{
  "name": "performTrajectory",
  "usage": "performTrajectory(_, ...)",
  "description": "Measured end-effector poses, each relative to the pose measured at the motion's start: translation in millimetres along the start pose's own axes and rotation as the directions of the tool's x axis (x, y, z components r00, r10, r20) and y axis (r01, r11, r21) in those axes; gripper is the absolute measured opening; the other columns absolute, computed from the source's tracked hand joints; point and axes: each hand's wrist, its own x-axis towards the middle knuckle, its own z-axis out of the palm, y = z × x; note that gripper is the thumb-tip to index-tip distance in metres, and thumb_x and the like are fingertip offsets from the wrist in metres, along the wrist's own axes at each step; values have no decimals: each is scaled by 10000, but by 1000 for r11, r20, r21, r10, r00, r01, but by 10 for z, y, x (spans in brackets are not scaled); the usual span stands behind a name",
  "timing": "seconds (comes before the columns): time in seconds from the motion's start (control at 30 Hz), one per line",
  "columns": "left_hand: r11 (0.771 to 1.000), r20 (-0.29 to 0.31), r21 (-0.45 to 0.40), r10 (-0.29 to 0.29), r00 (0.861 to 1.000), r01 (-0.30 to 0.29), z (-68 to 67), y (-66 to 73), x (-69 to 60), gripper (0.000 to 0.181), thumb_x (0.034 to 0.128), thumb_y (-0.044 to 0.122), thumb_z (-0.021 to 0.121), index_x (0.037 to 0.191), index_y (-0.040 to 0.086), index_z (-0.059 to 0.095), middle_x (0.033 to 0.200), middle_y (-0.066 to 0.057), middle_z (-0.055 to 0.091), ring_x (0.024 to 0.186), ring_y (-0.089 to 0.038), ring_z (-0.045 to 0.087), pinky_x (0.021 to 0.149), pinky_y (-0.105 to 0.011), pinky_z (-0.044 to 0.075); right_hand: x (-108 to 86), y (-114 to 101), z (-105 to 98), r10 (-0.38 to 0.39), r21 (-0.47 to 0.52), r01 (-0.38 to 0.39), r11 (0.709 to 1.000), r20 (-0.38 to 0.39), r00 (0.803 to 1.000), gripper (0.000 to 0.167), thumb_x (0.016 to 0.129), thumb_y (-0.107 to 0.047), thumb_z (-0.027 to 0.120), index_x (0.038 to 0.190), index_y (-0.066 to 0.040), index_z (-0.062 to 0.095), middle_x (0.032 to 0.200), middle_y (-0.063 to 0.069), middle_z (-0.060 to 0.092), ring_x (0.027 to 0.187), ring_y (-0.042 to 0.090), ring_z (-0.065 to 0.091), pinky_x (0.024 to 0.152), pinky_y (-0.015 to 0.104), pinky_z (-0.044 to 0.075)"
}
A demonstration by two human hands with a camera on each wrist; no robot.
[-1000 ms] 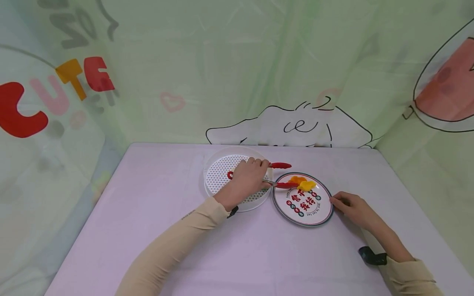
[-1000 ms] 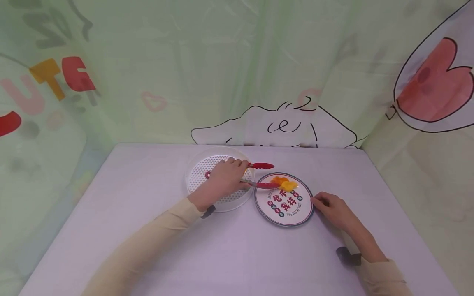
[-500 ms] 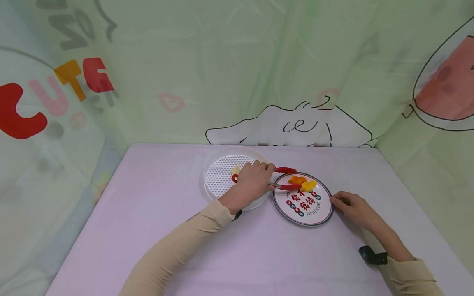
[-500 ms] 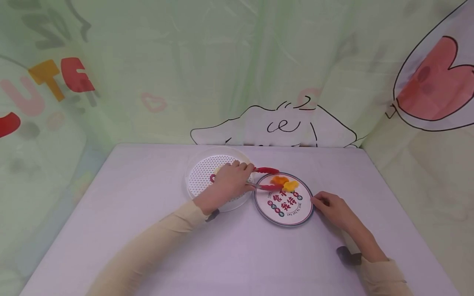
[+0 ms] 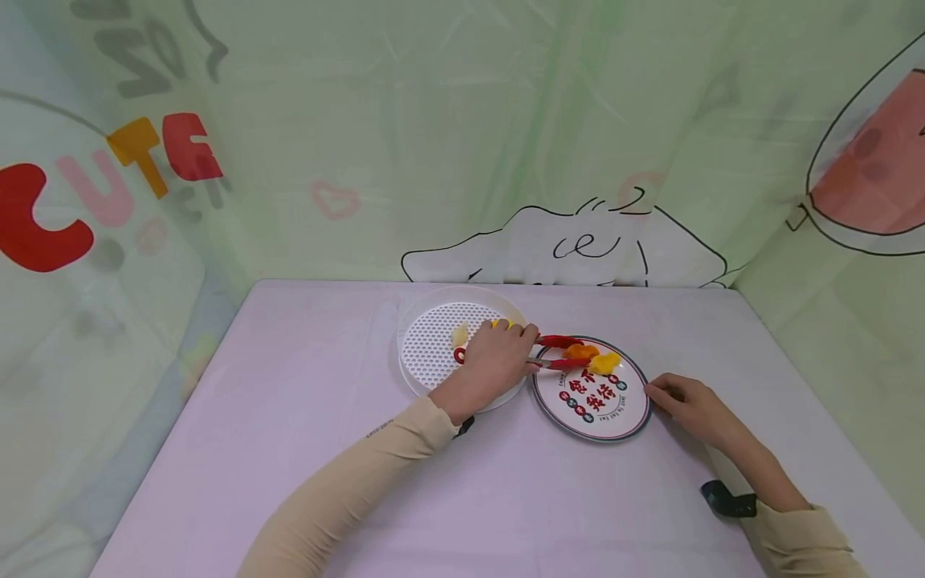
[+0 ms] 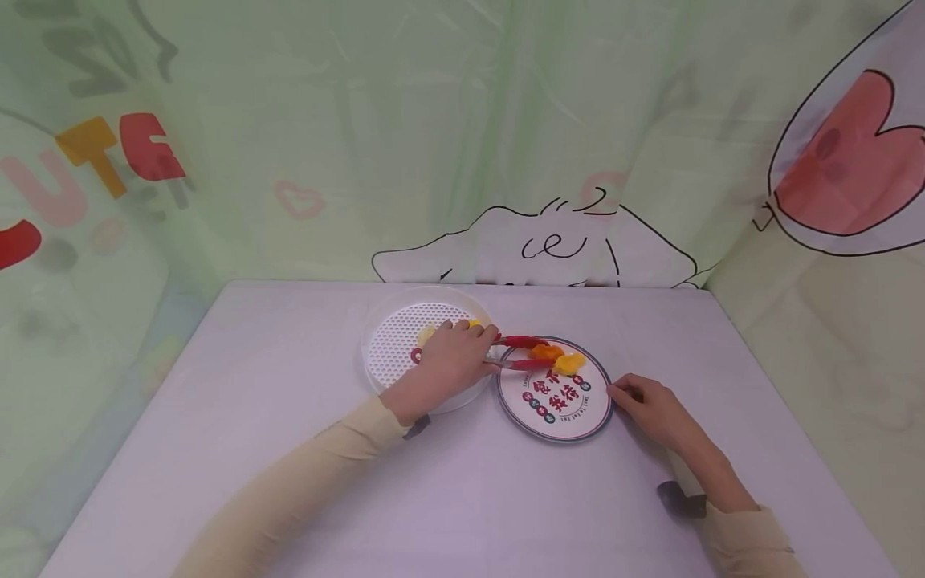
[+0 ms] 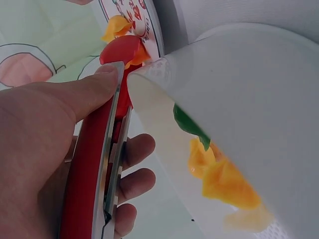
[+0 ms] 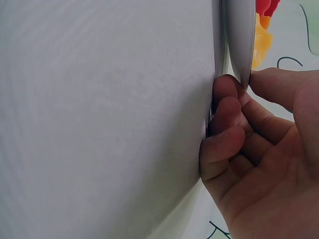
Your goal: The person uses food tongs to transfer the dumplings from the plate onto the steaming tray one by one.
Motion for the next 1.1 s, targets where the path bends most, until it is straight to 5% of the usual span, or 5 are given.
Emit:
performTrajectory(0.7,995,-29,-94,-39,999,36,-40,-86,-47,582,935,561,622,1391,211,528,1246,46,685,1082,-169,610,895,-307,502,10,27,7,0,-10,0,1000,-10,1000,377,1055,-324,520,1126,22,651,931,71,663,864,210,552,676,180,482)
performTrajectory(1.1,988,-43,-140,-77,996,70,-116,-285,-132,620,934,562,622,1413,186,504,1299,7,673,1142,-197,610,956,-348,516,6,36,5,-1,-5,1,1000,-7,1000,374,1055,-315,521,1136,26,650,931,68,662,865,211,550,673,189,484)
